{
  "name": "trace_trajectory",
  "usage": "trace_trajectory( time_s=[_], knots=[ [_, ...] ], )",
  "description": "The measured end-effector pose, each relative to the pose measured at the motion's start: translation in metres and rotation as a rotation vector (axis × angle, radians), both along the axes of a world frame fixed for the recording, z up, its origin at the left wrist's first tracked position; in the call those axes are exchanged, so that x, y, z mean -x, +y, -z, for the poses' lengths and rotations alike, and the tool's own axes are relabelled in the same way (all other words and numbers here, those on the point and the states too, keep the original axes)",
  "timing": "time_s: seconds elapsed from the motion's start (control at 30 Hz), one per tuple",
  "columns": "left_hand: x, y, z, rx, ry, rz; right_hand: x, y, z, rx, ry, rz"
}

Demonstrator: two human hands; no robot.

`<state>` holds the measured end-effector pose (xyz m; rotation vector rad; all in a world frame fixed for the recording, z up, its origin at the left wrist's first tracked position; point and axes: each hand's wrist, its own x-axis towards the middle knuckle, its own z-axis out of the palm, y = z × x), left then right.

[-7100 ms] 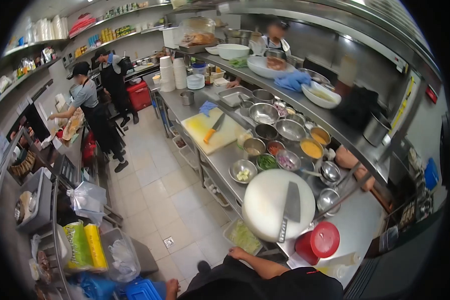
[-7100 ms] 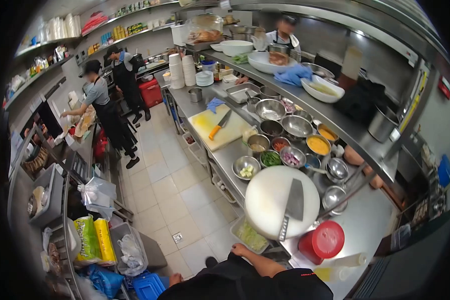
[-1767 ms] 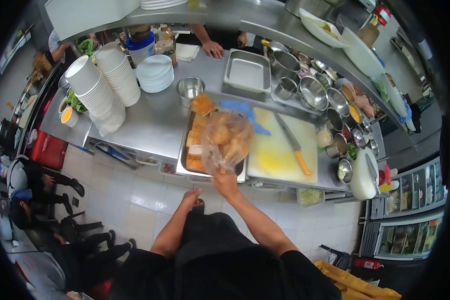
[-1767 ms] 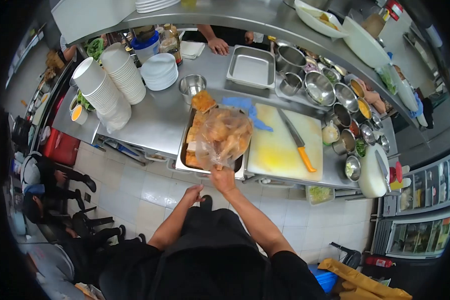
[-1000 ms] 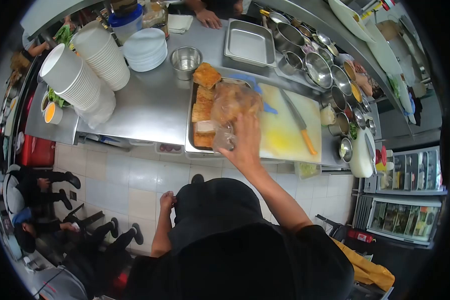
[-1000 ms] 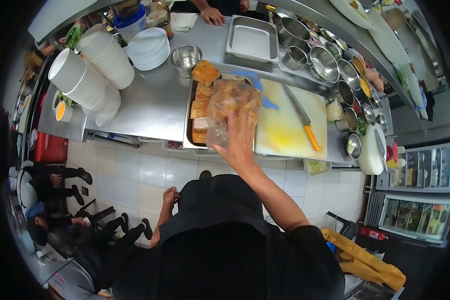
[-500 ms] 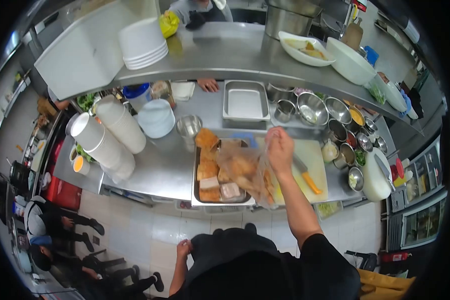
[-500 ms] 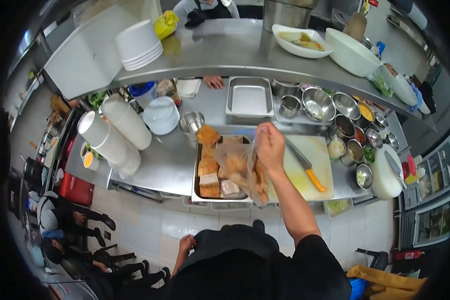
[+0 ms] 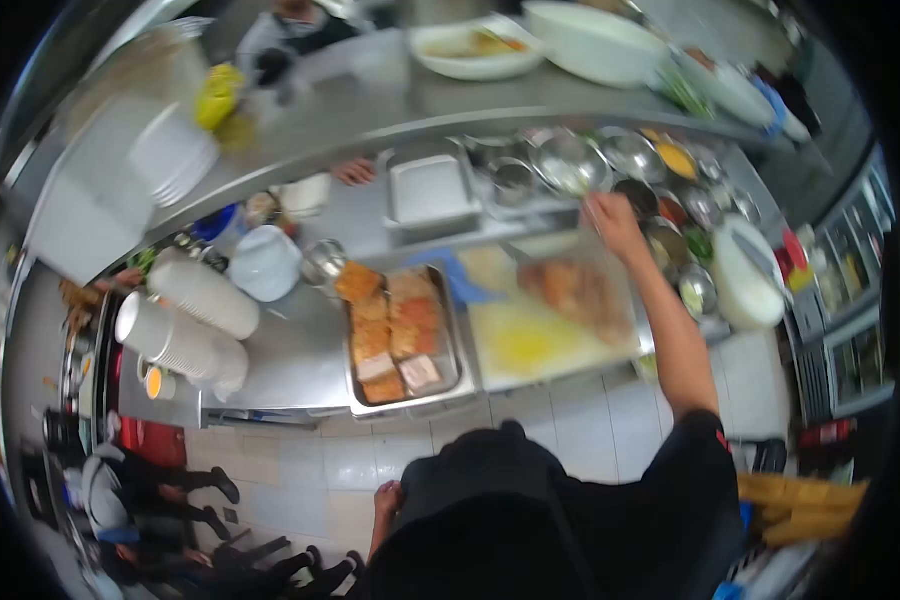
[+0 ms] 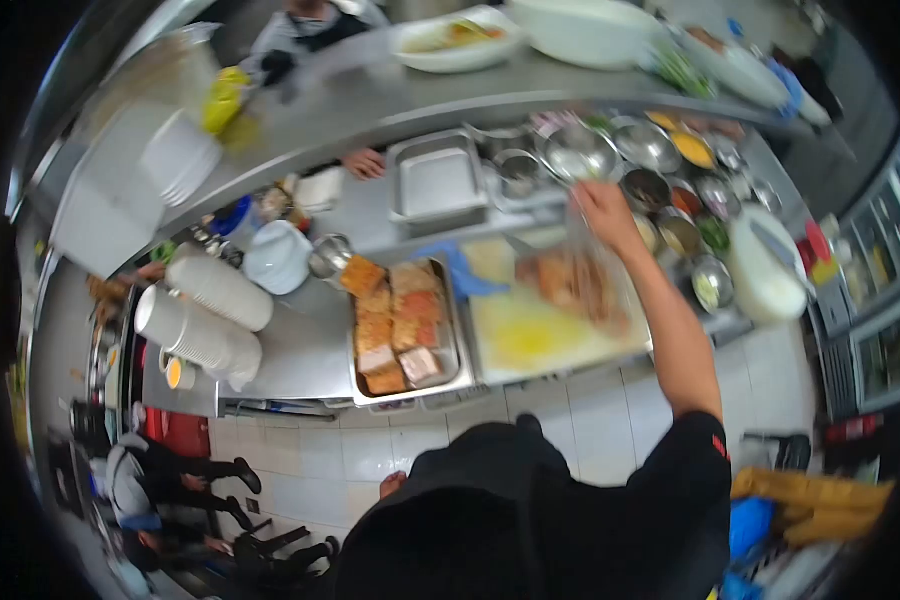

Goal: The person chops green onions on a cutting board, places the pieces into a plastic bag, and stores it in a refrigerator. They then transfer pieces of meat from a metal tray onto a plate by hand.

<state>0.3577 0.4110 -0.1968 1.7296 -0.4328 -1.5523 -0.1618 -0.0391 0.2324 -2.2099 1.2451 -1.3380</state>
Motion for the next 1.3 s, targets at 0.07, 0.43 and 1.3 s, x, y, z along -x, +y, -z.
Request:
trace_trajectory(
  time_s=[0.07, 0.43, 1.3],
  knots=[
    [-0.008, 0.010, 0.012, -0.019, 0.042, 0.109, 0.028, -0.007, 0.012, -0.111, -0.070, -0.099],
    [0.055, -0.025, -0.053, -0.352, -0.265, 0.055, 0.078, 0.056, 0.109, -0.663, -0.213, -0.213],
    [0.125, -0.051, -0.045, -0.222, -0.549, 0.157, -0.025, 0.248, -0.215, 1.402, -0.737, -0.634]
  ],
)
